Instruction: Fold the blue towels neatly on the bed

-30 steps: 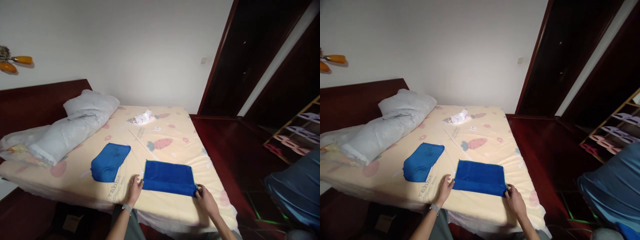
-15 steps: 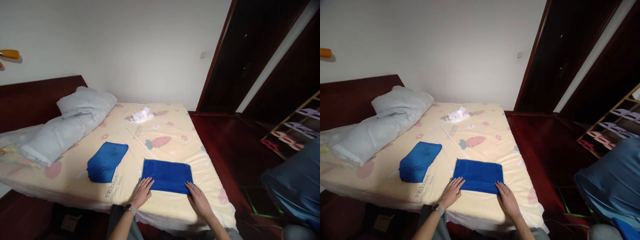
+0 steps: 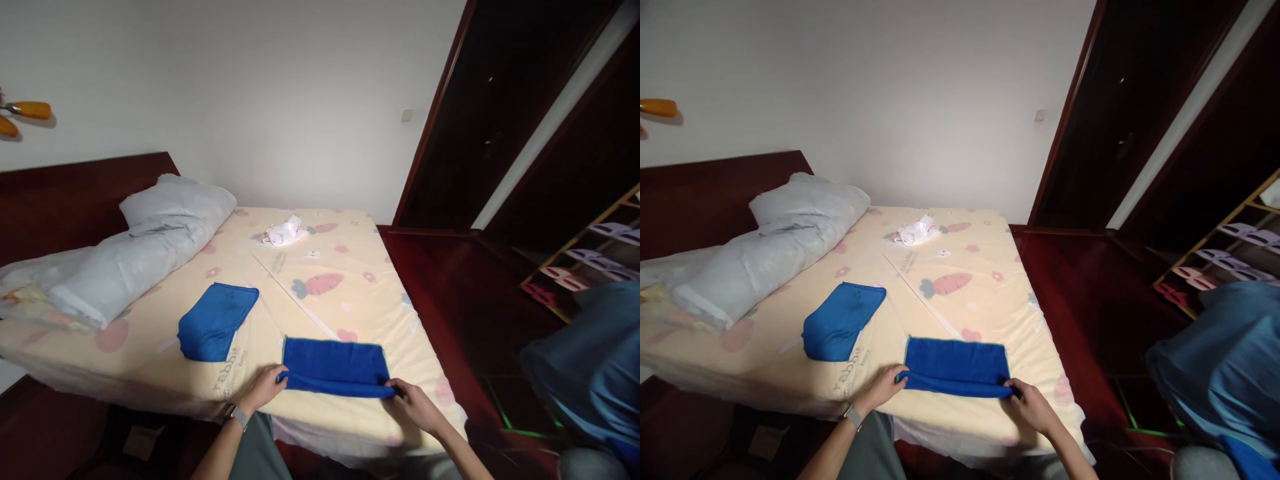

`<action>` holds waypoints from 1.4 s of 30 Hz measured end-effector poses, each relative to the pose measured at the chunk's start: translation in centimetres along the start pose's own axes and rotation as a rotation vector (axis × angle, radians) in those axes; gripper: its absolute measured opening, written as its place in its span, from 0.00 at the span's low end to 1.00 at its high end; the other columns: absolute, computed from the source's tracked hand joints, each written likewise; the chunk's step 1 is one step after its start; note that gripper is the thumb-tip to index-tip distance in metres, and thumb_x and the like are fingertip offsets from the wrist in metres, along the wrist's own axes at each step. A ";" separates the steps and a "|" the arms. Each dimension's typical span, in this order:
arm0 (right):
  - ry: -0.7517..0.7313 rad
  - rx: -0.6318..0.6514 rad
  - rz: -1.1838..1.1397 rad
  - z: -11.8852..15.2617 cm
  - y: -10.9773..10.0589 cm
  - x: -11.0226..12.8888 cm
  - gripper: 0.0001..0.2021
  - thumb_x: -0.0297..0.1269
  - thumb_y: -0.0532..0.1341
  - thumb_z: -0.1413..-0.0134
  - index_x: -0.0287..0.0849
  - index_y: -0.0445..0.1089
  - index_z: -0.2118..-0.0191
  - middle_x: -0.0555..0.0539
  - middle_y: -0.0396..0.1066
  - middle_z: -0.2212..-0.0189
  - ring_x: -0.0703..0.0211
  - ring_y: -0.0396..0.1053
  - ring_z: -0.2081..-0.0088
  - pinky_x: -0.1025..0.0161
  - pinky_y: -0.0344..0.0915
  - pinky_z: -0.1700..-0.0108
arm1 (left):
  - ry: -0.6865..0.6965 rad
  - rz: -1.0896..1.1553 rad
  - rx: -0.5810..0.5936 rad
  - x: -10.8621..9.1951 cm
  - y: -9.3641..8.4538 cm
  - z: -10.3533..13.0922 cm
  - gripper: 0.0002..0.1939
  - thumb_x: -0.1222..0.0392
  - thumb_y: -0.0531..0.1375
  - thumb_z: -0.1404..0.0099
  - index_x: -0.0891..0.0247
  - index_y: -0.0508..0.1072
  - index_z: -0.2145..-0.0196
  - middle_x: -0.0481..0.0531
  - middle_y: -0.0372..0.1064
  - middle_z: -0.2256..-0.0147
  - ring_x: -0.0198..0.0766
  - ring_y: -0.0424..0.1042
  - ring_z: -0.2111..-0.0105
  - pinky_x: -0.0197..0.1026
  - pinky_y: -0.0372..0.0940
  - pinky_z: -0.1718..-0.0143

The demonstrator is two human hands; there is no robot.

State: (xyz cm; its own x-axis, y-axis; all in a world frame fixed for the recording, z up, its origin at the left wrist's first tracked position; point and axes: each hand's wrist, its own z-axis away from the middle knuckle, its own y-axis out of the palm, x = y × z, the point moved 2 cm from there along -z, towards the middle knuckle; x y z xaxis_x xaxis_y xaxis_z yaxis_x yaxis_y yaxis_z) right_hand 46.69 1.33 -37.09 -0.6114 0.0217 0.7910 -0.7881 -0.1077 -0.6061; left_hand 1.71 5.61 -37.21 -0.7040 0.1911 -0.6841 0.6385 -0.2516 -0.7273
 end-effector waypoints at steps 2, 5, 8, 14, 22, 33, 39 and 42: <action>-0.019 0.055 -0.013 0.2 0.2 0.5 0.16 0.39 0.56 0.51 0.44 0.77 0.58 0.47 0.81 0.63 0.50 0.76 0.62 0.55 0.71 0.53 | -0.030 0.046 -0.039 0.6 0.4 0.3 0.15 0.56 0.57 0.34 0.59 0.78 0.53 0.55 0.80 0.54 0.45 0.78 0.54 0.41 0.68 0.50; -0.002 0.045 -0.035 0.5 0.7 0.9 0.17 0.42 0.55 0.47 0.44 0.76 0.57 0.45 0.81 0.61 0.48 0.77 0.58 0.54 0.70 0.50 | -0.088 0.110 -0.085 1.1 0.8 0.9 0.17 0.53 0.56 0.33 0.61 0.77 0.52 0.56 0.79 0.54 0.44 0.78 0.56 0.41 0.69 0.51; 0.028 0.050 -0.040 1.3 1.6 -0.2 0.17 0.46 0.55 0.46 0.45 0.75 0.57 0.45 0.81 0.59 0.48 0.77 0.56 0.54 0.71 0.49 | -0.097 0.125 -0.102 1.4 1.2 2.0 0.16 0.51 0.56 0.32 0.59 0.76 0.53 0.53 0.79 0.57 0.43 0.77 0.58 0.41 0.69 0.53; -0.010 -0.151 0.092 3.5 4.1 -3.8 0.22 0.51 0.54 0.40 0.45 0.71 0.48 0.39 0.77 0.51 0.47 0.76 0.50 0.51 0.72 0.45 | -0.025 -0.079 -0.299 1.7 2.4 3.7 0.14 0.55 0.56 0.31 0.58 0.75 0.51 0.56 0.77 0.56 0.46 0.77 0.56 0.47 0.72 0.51; -0.319 -0.178 0.459 5.9 6.6 -1.3 0.24 0.36 0.58 0.45 0.50 0.71 0.41 0.41 0.69 0.38 0.42 0.67 0.38 0.43 0.66 0.35 | 0.240 -0.364 -0.339 -0.1 4.4 6.0 0.21 0.65 0.53 0.30 0.53 0.73 0.43 0.54 0.74 0.44 0.48 0.71 0.43 0.55 0.68 0.40; -0.004 -0.239 0.038 4.4 5.0 -2.9 0.19 0.48 0.58 0.51 0.58 0.74 0.53 0.46 0.79 0.50 0.37 0.74 0.45 0.48 0.70 0.40 | 0.050 0.047 -0.219 1.1 2.6 2.7 0.24 0.66 0.57 0.39 0.56 0.74 0.45 0.55 0.77 0.48 0.45 0.74 0.46 0.50 0.67 0.40; 0.166 -0.171 -0.061 1.9 3.6 -1.8 0.21 0.59 0.53 0.49 0.49 0.73 0.64 0.45 0.81 0.67 0.39 0.79 0.60 0.50 0.74 0.54 | -0.094 0.171 -0.286 0.7 1.7 -1.6 0.19 0.53 0.57 0.33 0.60 0.73 0.47 0.57 0.76 0.47 0.45 0.74 0.46 0.47 0.68 0.43; 0.256 -0.182 0.084 0.8 3.1 -1.3 0.22 0.60 0.50 0.46 0.48 0.70 0.72 0.40 0.79 0.68 0.41 0.79 0.59 0.52 0.73 0.54 | -0.171 0.050 -0.318 0.3 1.4 -3.5 0.18 0.55 0.57 0.31 0.62 0.71 0.46 0.60 0.77 0.50 0.46 0.77 0.50 0.45 0.69 0.48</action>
State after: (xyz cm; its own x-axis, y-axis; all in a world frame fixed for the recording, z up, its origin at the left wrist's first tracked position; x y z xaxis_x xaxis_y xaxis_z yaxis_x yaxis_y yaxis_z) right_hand 45.14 0.13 -39.95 -0.6550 0.2716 0.7051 -0.7200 0.0589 -0.6915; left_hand 3.48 8.67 -38.58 -0.6937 0.0181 -0.7200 0.7197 0.0564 -0.6920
